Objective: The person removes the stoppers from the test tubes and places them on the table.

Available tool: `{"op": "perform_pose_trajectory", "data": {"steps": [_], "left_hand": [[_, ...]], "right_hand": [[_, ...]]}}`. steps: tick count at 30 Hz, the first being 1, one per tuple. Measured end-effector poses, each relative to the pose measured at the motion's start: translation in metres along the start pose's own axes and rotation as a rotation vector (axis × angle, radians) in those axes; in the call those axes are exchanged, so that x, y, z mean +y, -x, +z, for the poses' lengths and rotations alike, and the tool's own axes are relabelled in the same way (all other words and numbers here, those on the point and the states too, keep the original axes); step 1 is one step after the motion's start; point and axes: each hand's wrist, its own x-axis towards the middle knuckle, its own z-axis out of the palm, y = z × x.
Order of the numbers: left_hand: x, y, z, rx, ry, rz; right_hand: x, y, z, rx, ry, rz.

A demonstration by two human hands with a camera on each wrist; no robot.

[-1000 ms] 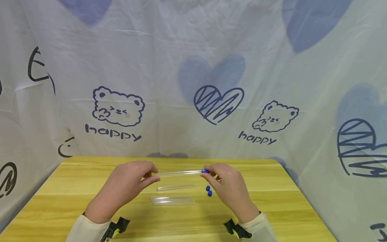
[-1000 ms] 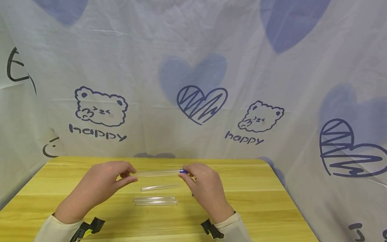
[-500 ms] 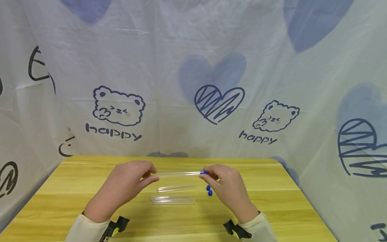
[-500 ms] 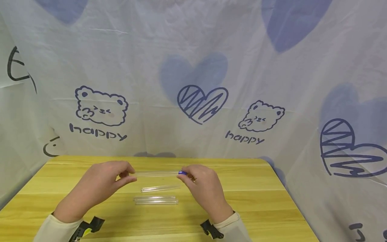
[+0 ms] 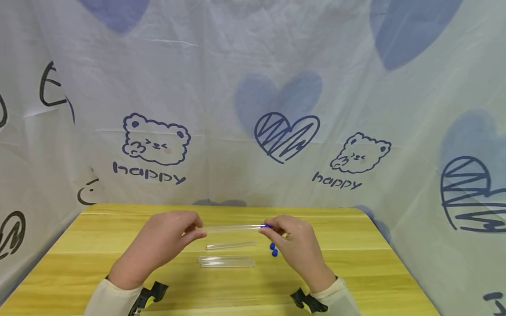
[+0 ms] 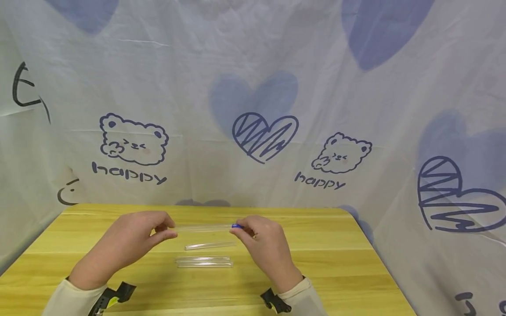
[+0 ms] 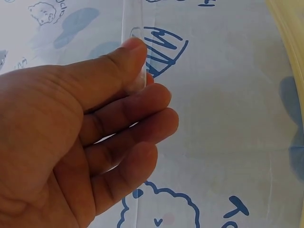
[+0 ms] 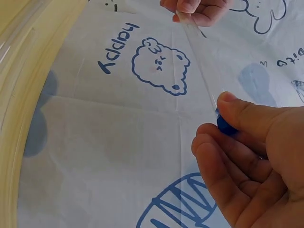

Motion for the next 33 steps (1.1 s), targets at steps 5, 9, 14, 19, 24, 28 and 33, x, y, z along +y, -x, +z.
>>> {"op": "perform_pose_trajectory", "data": {"steps": [5,9,14,19,24,28,33], "left_hand": [[-0.004,0.001,-0.002,0.02,-0.003,0.009],[-0.007,0.003,-0.003,0.091,-0.023,0.035],[-0.007,0.002,-0.003,0.137,-0.027,0.04],[-0.005,0.002,-0.003,0.153,-0.034,0.018],[-0.004,0.002,-0.003,0.167,-0.038,0.028],[-0.003,0.003,-0.002,0.189,-0.051,0.033],[0.001,0.001,-0.001,0.195,-0.071,0.035]], "right_hand": [[0.004,0.0,-0.003,-0.055,-0.065,-0.098],[0.009,-0.002,-0.004,-0.082,-0.075,-0.299],[0.013,-0.004,-0.003,-0.078,-0.052,-0.366],[0.014,-0.005,-0.003,-0.082,-0.025,-0.319],[0.014,-0.004,-0.003,-0.08,-0.005,-0.279],[0.013,-0.004,-0.003,-0.067,0.0,-0.266],[0.013,-0.004,-0.003,-0.028,0.004,-0.274]]}}
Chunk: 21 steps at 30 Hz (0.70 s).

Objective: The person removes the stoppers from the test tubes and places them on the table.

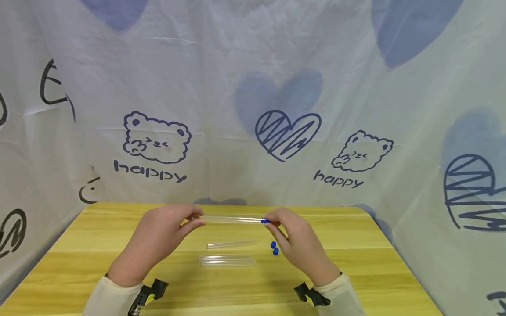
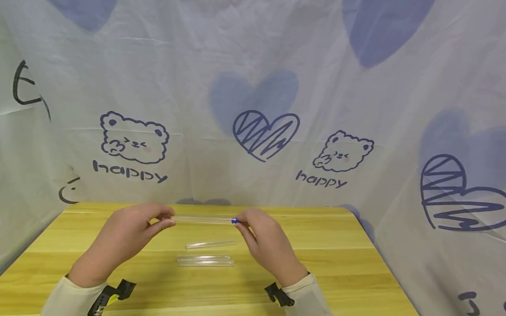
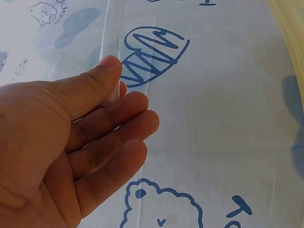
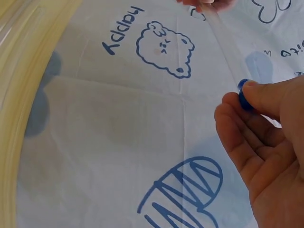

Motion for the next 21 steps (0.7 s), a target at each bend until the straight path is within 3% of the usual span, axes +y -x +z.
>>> {"op": "perform_pose_trajectory", "data": {"steps": [5,9,14,21], "left_hand": [[0.0033,-0.0002,-0.0014,0.005,-0.001,-0.005],[0.0055,0.0003,-0.0023,-0.012,0.012,-0.025],[0.0066,-0.0002,-0.0022,-0.054,0.026,-0.039],[0.0034,-0.0003,-0.0006,-0.026,0.006,-0.005]], "right_hand": [[-0.0001,0.0001,0.0001,0.069,-0.036,-0.024],[-0.0017,0.0011,0.0017,0.087,-0.053,0.005],[-0.0026,0.0017,0.0019,0.059,-0.027,0.048],[-0.0019,-0.0003,0.0004,-0.029,0.007,0.055]]}}
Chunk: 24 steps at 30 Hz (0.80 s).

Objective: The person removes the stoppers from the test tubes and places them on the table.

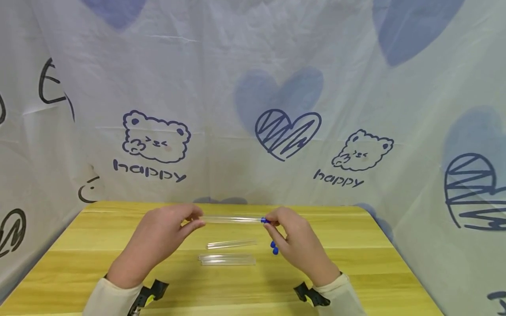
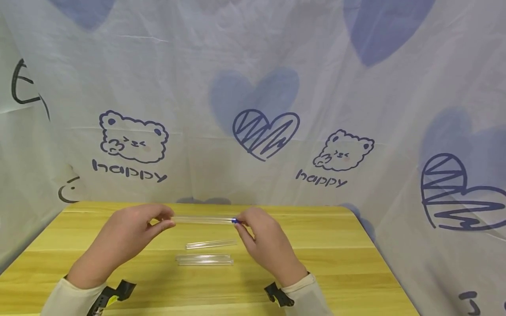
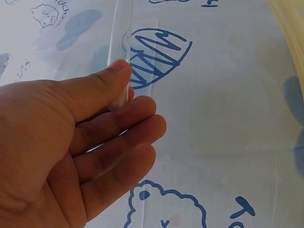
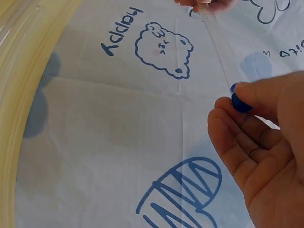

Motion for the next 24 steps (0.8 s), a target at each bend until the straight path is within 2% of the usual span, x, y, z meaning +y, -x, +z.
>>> {"op": "perform_pose_trajectory", "data": {"steps": [11,24], "left_hand": [[-0.0009,-0.0009,-0.0006,-0.019,0.015,-0.037],[-0.0006,-0.0015,0.0009,-0.049,0.019,-0.043]], "right_hand": [[0.0008,0.0007,-0.0009,0.007,-0.036,-0.033],[0.0015,0.0008,0.0013,0.03,-0.013,-0.047]]}}
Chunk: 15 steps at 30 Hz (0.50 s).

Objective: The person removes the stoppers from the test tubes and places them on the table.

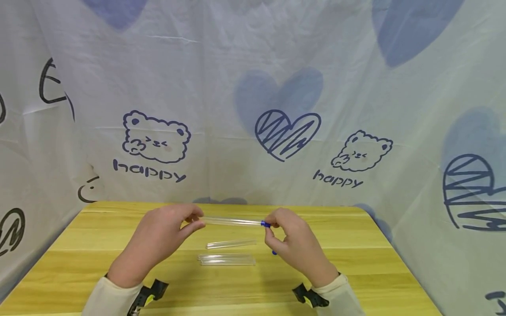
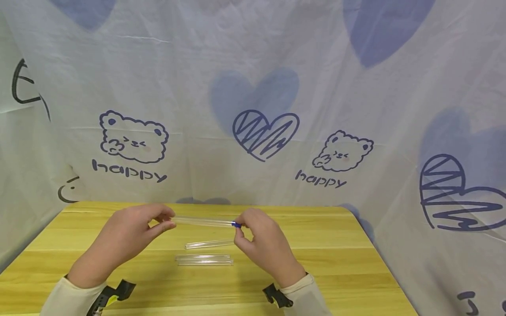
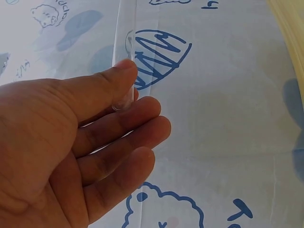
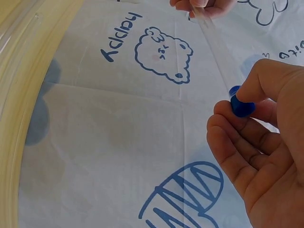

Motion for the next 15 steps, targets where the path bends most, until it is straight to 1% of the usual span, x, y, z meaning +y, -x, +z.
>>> {"op": "perform_pose_trajectory", "data": {"steps": [5,9,15], "left_hand": [[0.0003,-0.0003,0.0001,-0.015,0.0,-0.01],[0.0003,-0.0003,0.0001,-0.014,-0.001,-0.008],[-0.0003,-0.0002,-0.0002,-0.02,-0.002,-0.016]], "right_hand": [[0.0004,-0.0003,-0.0001,-0.018,-0.007,0.005],[0.0,-0.0003,-0.0008,-0.034,-0.011,0.01],[0.0,0.0002,-0.0014,-0.056,-0.026,-0.008]]}}
